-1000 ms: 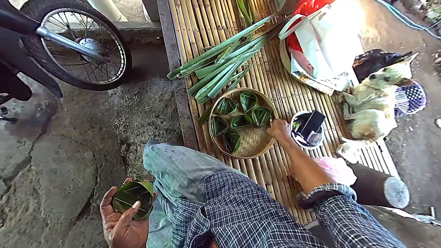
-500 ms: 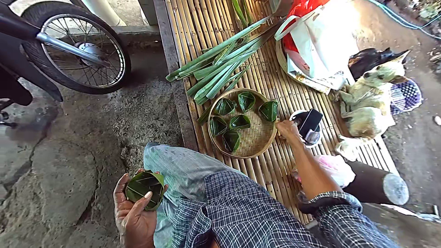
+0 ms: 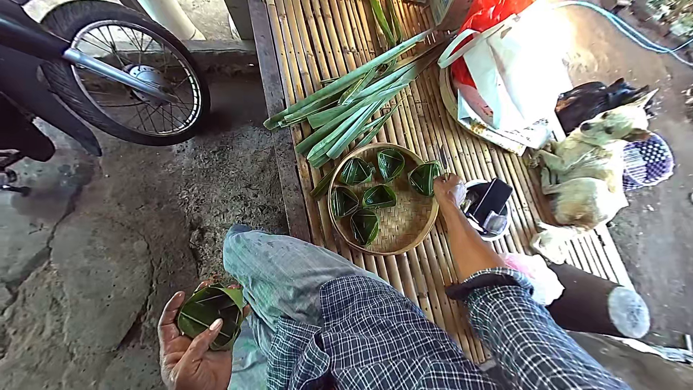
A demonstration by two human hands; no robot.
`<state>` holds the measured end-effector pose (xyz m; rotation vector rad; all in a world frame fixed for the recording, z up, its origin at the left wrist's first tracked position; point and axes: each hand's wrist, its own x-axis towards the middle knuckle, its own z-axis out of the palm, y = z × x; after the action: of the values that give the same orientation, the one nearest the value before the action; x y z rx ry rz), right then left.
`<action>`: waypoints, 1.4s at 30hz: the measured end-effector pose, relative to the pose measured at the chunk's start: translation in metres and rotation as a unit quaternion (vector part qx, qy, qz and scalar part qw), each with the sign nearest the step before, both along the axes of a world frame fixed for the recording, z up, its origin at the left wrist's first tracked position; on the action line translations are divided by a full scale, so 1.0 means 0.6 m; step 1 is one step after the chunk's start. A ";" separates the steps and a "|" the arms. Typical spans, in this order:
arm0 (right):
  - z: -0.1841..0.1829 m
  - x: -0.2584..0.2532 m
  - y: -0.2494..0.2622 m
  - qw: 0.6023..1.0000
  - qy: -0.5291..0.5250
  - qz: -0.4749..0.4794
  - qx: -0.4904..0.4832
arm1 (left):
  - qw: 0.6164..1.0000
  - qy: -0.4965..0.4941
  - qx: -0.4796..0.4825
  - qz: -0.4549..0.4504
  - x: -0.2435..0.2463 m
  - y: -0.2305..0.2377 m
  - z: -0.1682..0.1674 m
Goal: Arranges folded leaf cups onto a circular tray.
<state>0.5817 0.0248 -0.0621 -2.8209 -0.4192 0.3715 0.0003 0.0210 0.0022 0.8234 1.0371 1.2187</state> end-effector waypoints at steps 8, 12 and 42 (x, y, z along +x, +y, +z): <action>0.016 -0.004 0.000 0.999 0.048 0.013 0.006 | 1.000 0.000 -0.007 0.013 -0.013 0.004 0.004; -0.001 -0.007 -0.004 0.991 0.112 0.025 0.069 | 1.000 -0.002 0.002 0.007 -0.009 0.009 0.006; 0.084 -0.143 0.005 0.970 0.117 0.183 0.106 | 0.997 -0.076 -0.001 0.002 0.046 0.010 0.031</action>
<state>0.4960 0.0280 -0.0117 -2.4488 -0.8725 0.6806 0.0277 0.0271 0.0210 0.7145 0.9167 1.2639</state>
